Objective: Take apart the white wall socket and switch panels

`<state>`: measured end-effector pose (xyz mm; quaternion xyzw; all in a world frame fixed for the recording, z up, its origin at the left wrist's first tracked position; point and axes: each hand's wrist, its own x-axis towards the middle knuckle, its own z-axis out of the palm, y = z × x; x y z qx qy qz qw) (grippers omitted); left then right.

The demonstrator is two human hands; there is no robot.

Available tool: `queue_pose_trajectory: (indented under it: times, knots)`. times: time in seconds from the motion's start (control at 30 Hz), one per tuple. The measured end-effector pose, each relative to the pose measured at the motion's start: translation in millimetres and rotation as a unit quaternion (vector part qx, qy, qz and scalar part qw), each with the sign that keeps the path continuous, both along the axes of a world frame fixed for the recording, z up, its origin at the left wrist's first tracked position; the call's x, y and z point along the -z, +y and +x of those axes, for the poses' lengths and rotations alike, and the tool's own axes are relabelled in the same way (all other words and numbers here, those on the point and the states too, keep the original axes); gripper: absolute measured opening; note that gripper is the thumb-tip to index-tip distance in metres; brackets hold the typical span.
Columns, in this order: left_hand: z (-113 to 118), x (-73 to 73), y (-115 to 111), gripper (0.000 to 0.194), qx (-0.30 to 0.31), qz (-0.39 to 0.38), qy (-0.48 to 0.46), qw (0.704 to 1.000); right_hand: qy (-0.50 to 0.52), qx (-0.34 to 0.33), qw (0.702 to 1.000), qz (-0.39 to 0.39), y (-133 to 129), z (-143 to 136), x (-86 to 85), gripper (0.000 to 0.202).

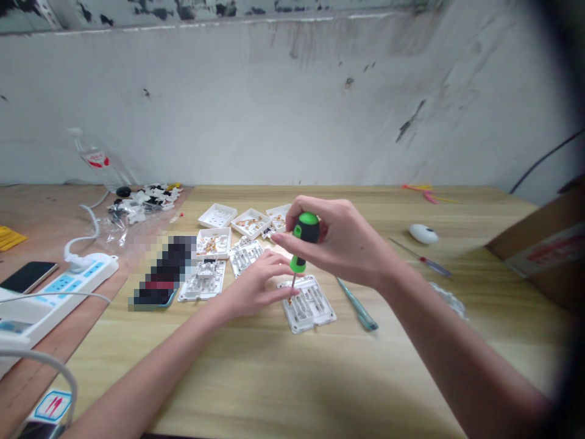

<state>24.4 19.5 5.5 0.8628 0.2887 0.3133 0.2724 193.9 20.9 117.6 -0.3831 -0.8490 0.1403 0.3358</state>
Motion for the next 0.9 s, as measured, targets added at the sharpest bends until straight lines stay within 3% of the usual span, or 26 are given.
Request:
queue_pose_trajectory:
  times: [0.1,0.27,0.43,0.5,0.7,0.9]
  knots:
    - [0.5,1.0,0.5,0.01,0.023,-0.011,-0.01,1.0,0.014,-0.006,1.0,-0.002,-3.0,-1.5,-0.5,0.021]
    - [4.6,5.1,0.3,0.024,-0.05,-0.018,-0.02,0.998,0.029,-0.012,0.999,-0.011,-7.1,-4.4,-0.6,0.019]
    - [-4.7,-6.2,0.4,0.014,0.049,-0.017,0.001,0.999,0.041,-0.011,0.999,-0.021,-8.1,-4.7,-1.5,0.021]
    - [-5.4,-6.5,1.0,0.008,0.059,-0.016,-0.003,0.998,0.042,-0.011,0.999,-0.019,-8.4,-4.9,-0.8,0.02]
    - [2.0,3.8,2.5,0.025,-0.029,-0.006,-0.016,0.999,0.029,-0.015,0.999,-0.017,-10.0,-7.3,1.6,0.013]
    - [-7.0,-3.5,3.2,0.012,0.051,-0.035,-0.009,0.998,0.028,-0.019,0.999,-0.015,-10.3,-7.1,0.5,0.012]
